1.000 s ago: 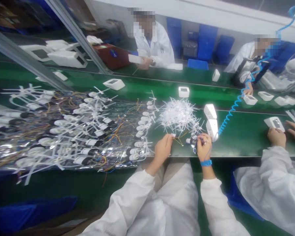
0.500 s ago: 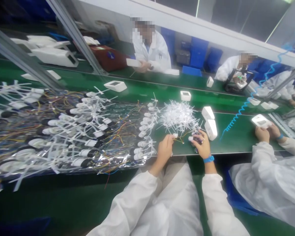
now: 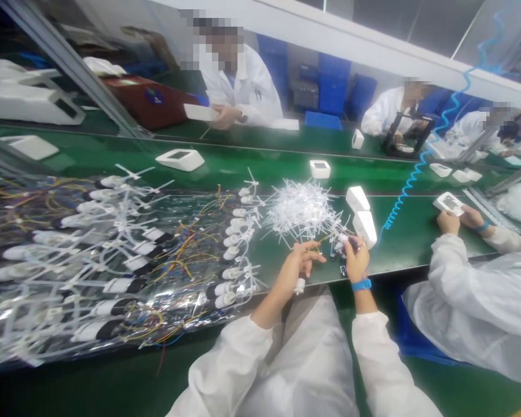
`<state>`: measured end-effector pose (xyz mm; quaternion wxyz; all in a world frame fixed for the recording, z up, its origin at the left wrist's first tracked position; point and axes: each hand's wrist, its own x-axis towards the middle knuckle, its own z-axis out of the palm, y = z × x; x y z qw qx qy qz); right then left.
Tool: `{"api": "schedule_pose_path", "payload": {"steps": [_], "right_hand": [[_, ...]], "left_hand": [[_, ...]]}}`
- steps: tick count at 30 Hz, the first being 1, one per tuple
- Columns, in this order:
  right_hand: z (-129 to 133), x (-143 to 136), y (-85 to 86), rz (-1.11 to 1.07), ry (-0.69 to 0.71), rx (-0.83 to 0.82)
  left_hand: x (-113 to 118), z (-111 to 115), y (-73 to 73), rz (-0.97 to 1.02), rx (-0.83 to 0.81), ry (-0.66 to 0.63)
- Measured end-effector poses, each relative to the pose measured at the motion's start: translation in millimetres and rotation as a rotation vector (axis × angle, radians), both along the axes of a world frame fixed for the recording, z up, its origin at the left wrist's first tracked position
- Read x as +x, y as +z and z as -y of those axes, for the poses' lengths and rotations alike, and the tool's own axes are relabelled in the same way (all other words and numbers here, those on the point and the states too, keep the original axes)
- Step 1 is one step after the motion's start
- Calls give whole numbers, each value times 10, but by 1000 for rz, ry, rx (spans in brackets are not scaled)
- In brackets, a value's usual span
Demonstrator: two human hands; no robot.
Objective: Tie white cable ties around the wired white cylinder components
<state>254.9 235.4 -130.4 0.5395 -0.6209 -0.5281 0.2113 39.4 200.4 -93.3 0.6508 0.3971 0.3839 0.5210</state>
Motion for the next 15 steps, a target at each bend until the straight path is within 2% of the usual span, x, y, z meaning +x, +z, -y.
{"api": "schedule_pose_path", "payload": {"steps": [3,7,10,15], "right_hand": [[12,-20,-3,18,-45,-18],[20,-29,5,20,-74,-30],[31,-40,27,-22,-72,-43],[50,-81,86,-137,-63,-68]], "left_hand": [[28,-25,65,46,-21,-70],[84,-84,215,60,-13,-54],[142,-167,390,43,5,-33],[220,-262,762,49,34,-6]]}}
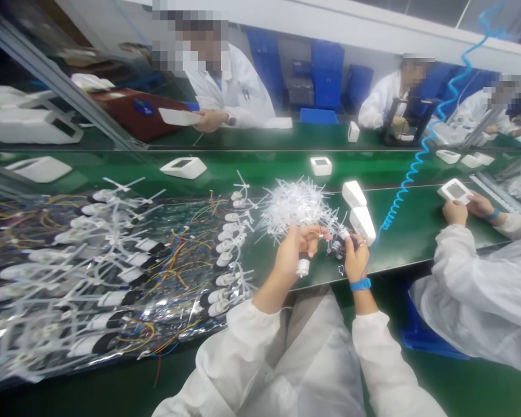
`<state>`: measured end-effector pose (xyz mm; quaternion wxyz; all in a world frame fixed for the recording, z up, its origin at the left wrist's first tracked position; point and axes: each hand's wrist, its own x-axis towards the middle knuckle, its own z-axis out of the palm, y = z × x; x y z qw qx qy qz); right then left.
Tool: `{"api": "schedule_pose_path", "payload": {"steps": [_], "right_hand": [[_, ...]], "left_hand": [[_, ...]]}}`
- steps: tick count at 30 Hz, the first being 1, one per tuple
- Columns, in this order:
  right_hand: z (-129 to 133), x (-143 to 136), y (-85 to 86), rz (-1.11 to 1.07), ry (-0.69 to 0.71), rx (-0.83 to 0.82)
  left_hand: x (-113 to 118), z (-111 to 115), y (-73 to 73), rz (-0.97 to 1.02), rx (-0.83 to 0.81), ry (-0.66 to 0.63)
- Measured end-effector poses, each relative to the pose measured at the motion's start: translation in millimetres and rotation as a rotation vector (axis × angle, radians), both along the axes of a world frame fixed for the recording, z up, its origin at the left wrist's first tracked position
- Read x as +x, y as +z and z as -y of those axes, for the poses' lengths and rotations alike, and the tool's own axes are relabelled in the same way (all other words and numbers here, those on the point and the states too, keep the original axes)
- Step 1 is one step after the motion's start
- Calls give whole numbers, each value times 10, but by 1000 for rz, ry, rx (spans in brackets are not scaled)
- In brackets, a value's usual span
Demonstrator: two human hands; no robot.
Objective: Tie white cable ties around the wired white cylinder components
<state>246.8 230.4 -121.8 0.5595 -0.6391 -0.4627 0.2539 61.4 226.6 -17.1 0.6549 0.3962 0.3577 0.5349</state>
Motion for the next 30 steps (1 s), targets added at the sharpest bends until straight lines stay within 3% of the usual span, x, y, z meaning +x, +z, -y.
{"api": "schedule_pose_path", "payload": {"steps": [5,9,18,23,30], "right_hand": [[-12,-8,28,2,-38,3],[-56,3,21,1,-106,-21],[-257,14,-93,111,-146,-56],[-293,14,-105,101,-180,-62],[-118,105,-70,17,43,-71]], "left_hand": [[16,38,237,-21,25,18],[-87,114,218,-68,39,86],[-365,441,-319,-91,40,318],[-419,534,-564,-87,61,365],[-425,357,-853,-92,40,396]]}}
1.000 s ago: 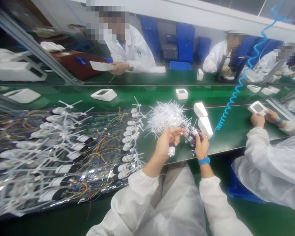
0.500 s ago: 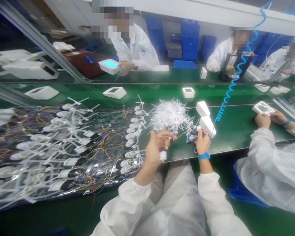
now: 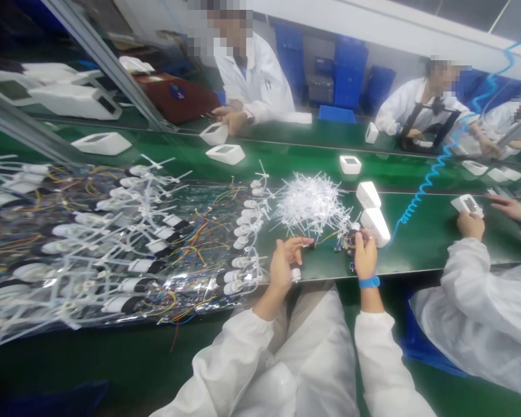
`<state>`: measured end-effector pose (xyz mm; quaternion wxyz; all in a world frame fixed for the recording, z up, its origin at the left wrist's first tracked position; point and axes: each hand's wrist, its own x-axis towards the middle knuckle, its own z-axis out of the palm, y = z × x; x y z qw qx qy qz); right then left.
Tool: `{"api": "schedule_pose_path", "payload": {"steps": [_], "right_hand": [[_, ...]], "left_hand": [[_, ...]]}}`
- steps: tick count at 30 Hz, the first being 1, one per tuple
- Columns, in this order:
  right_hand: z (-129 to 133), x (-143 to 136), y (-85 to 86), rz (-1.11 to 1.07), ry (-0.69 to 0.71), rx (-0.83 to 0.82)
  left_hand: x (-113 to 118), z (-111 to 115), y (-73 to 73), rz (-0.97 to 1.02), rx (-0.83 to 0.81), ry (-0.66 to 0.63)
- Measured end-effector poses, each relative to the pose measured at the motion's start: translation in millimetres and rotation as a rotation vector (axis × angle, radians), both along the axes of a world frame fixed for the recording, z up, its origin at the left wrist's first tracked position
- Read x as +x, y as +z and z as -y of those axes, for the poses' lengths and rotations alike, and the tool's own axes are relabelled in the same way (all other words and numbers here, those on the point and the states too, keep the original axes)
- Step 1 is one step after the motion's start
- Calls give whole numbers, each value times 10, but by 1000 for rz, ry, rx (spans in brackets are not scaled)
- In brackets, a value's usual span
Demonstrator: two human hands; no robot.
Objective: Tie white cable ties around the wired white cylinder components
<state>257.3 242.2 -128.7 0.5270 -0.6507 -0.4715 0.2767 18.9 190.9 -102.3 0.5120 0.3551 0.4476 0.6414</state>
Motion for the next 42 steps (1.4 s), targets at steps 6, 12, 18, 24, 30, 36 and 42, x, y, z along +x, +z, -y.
{"api": "schedule_pose_path", "payload": {"steps": [6,12,18,24,30,36,42], "right_hand": [[160,77,-68,-187,146,33],[379,38,-65,-296,93,12],[580,-13,-32,-164,-24,39],[542,-27,142,-231,-53,71],[330,-13,162,-628,-45,96],[287,36,50,-683,-79,102],[269,-5,44,-674,-115,100]], "left_hand": [[-40,-18,-65,1,-11,-21],[-51,-9,-51,4,-4,-52],[-63,9,-47,26,5,-75],[-72,21,-37,37,8,-107],[-85,32,-39,36,0,-116],[-111,48,-7,83,3,-125],[-114,74,163,100,-2,-161]]}}
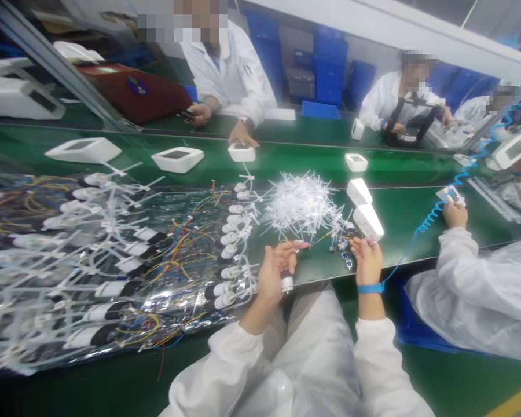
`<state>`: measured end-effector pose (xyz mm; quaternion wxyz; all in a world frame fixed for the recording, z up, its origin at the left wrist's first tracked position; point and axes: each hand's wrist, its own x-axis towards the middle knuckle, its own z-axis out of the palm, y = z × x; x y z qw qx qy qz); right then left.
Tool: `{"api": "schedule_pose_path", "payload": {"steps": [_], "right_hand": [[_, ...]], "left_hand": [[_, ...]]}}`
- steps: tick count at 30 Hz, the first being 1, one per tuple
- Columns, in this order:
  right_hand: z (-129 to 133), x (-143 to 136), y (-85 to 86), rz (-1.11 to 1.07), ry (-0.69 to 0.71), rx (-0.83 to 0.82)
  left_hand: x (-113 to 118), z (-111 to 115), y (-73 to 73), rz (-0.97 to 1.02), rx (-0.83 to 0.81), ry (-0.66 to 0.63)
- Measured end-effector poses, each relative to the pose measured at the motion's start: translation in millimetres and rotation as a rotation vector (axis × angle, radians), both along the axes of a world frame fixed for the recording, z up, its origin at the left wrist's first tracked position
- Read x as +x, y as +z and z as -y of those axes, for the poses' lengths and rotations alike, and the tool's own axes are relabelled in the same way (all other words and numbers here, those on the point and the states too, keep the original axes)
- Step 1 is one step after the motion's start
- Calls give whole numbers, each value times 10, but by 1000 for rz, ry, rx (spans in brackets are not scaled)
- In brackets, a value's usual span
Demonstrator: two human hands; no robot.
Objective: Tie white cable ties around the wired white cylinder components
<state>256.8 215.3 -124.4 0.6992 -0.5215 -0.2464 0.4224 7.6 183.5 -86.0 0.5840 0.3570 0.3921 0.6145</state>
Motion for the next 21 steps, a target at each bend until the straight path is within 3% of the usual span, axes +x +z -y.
{"api": "schedule_pose_path", "payload": {"steps": [5,12,17,21], "right_hand": [[101,-115,41,63,22,83],[278,-206,-40,446,243,202],[245,-183,-70,787,236,234],[235,-176,-67,823,229,249]], "left_hand": [[18,34,238,-55,-37,-4],[31,190,586,-86,-62,-119],[55,156,772,-149,-21,-152],[68,107,852,-191,7,-178]]}}
